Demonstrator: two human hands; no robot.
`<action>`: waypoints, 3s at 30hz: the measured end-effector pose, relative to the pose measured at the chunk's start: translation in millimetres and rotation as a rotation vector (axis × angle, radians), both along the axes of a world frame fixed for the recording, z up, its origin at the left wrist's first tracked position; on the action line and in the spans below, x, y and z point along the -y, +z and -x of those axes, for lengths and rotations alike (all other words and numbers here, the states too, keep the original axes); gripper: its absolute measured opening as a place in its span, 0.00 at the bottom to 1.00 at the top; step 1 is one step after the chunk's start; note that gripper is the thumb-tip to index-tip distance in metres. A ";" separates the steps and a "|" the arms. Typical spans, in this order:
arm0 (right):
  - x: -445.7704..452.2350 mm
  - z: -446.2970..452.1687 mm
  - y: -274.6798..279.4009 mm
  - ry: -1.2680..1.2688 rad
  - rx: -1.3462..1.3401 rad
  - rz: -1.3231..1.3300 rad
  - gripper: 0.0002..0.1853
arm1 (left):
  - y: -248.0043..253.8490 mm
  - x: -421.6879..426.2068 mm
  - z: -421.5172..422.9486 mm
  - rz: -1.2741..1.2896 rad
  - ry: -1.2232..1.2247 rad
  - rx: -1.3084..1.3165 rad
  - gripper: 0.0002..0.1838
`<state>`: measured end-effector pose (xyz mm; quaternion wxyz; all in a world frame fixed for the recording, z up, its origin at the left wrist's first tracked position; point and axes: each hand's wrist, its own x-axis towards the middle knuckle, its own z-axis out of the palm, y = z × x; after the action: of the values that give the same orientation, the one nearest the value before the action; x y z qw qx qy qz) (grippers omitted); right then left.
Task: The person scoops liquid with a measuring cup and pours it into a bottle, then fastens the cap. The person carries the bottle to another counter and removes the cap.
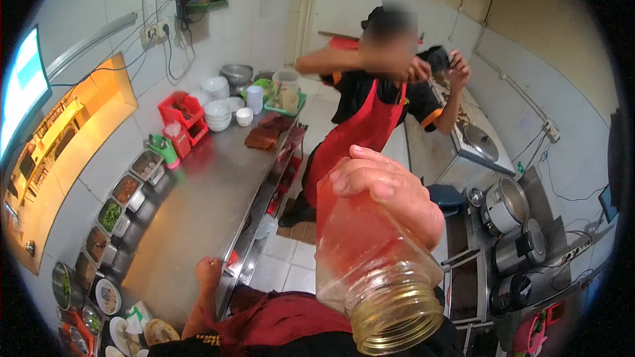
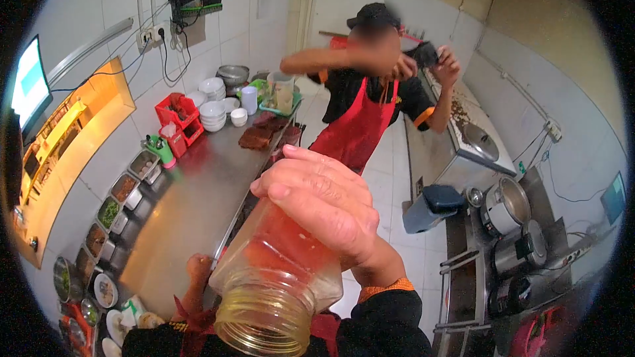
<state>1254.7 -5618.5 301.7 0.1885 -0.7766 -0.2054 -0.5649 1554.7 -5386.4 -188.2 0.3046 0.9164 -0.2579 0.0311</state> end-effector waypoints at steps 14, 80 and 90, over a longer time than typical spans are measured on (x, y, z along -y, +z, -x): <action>-14.2 2.5 51.7 -0.079 0.088 0.250 0.20 | -9.8 -4.3 -3.9 0.238 0.114 -0.115 0.16; -2.8 43.5 103.5 -0.370 0.285 0.497 0.23 | -107.7 -20.3 -80.0 0.139 -0.065 -0.247 0.25; 4.2 42.0 91.8 -0.365 0.177 0.416 0.20 | -101.7 -1.9 -46.9 0.470 0.105 -0.737 0.15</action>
<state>1212.7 -5622.7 393.5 -0.0984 -0.7706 -0.1892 -0.6006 1601.6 -5384.5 -289.9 0.5745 0.7838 -0.0712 -0.2246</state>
